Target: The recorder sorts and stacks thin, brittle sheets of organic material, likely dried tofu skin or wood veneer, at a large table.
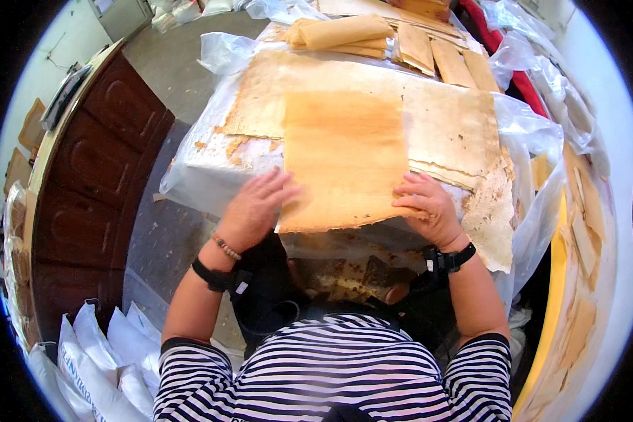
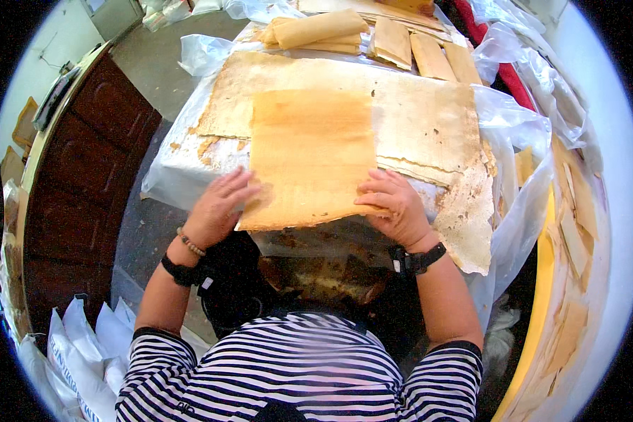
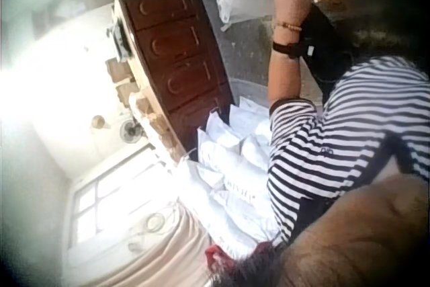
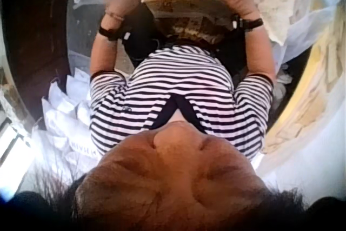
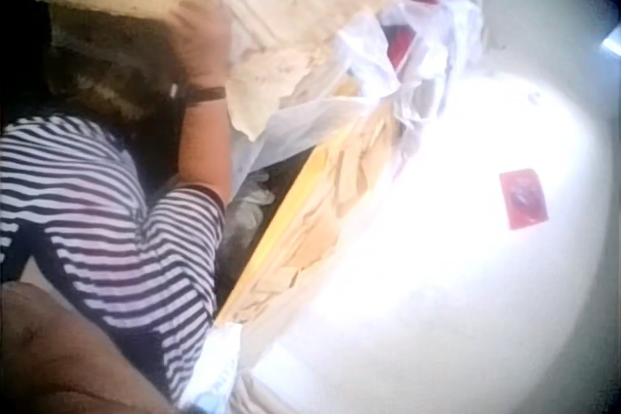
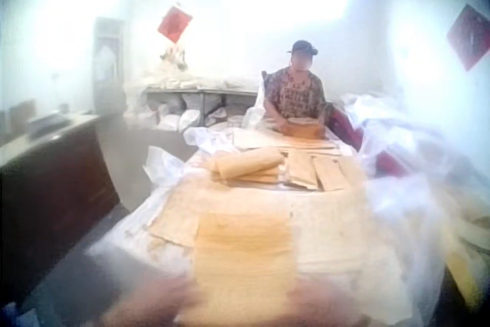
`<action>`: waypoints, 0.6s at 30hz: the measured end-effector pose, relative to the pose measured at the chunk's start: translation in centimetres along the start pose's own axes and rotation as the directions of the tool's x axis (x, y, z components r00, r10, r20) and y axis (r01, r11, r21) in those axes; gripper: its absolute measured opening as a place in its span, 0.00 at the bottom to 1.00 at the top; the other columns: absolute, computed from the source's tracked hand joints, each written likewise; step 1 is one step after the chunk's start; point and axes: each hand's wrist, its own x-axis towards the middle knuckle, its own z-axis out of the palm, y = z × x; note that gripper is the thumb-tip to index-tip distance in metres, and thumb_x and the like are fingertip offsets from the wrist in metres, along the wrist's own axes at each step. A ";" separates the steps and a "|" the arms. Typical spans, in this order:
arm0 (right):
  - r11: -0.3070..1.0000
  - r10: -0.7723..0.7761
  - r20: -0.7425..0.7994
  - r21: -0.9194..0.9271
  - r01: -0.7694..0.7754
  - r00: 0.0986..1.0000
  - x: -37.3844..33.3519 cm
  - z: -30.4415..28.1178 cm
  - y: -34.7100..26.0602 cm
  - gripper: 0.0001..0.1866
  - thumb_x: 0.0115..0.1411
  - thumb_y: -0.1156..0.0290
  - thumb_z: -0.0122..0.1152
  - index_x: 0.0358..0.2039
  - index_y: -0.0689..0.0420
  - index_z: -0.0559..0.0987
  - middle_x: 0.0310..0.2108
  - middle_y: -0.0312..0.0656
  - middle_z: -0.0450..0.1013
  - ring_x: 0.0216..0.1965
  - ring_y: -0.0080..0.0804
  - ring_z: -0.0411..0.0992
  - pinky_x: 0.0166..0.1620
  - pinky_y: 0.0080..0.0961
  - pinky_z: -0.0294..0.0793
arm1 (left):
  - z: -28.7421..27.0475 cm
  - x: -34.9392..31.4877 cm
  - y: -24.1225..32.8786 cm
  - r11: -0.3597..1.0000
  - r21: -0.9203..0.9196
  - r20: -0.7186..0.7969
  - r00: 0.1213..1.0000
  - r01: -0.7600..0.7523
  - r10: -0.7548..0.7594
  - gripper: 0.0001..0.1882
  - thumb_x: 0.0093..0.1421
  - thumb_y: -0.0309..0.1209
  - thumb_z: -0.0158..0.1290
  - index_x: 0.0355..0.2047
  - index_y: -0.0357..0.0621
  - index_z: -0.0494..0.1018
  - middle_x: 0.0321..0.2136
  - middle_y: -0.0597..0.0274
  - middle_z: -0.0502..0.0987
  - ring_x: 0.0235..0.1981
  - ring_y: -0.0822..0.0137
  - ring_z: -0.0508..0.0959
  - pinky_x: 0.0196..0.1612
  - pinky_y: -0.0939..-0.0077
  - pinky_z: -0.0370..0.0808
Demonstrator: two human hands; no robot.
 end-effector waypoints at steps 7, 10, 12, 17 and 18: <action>0.754 0.518 0.034 0.454 -0.475 0.855 1.6 0.5 0.8 0.11 0.61 0.66 0.61 0.38 0.60 0.80 0.31 0.38 0.78 0.31 0.25 0.75 0.38 0.24 0.76 | 3.2 2.0 -3.4 0.513 -0.803 0.038 0.885 0.303 -0.463 0.11 0.63 0.33 0.56 0.40 0.39 0.80 0.33 0.68 0.82 0.36 0.78 0.76 0.41 0.79 0.74; 0.685 0.602 -0.092 0.570 -0.454 0.793 3.7 2.2 1.9 0.15 0.62 0.63 0.62 0.36 0.65 0.78 0.28 0.36 0.77 0.26 0.22 0.72 0.30 0.20 0.73 | 4.7 3.8 -3.8 0.458 -0.844 -0.062 0.799 0.278 -0.598 0.13 0.62 0.36 0.57 0.38 0.36 0.79 0.25 0.68 0.79 0.28 0.81 0.72 0.32 0.80 0.72; 0.685 0.646 -0.144 0.542 -0.487 0.749 4.1 3.5 3.8 0.17 0.61 0.59 0.61 0.35 0.62 0.79 0.27 0.41 0.78 0.25 0.33 0.74 0.30 0.28 0.73 | 4.9 4.8 -3.9 0.594 -0.709 -0.163 0.732 0.379 -0.661 0.14 0.61 0.39 0.58 0.34 0.39 0.79 0.21 0.62 0.79 0.22 0.73 0.75 0.27 0.74 0.72; 0.723 0.669 -0.265 0.015 -0.691 0.694 4.9 5.0 2.9 0.16 0.63 0.59 0.59 0.41 0.60 0.78 0.26 0.49 0.76 0.26 0.41 0.73 0.32 0.33 0.72 | 4.8 6.5 -1.6 0.843 -0.181 -0.458 0.715 0.507 -0.528 0.14 0.60 0.41 0.56 0.26 0.44 0.74 0.19 0.54 0.77 0.22 0.53 0.77 0.24 0.61 0.72; 0.685 0.659 -0.312 -0.125 -0.718 0.684 5.1 5.3 2.5 0.17 0.63 0.58 0.58 0.41 0.59 0.78 0.25 0.52 0.75 0.26 0.48 0.74 0.33 0.37 0.73 | 4.9 6.6 -1.5 0.854 -0.115 -0.491 0.719 0.507 -0.493 0.13 0.60 0.41 0.55 0.25 0.45 0.73 0.20 0.53 0.77 0.23 0.49 0.77 0.24 0.57 0.72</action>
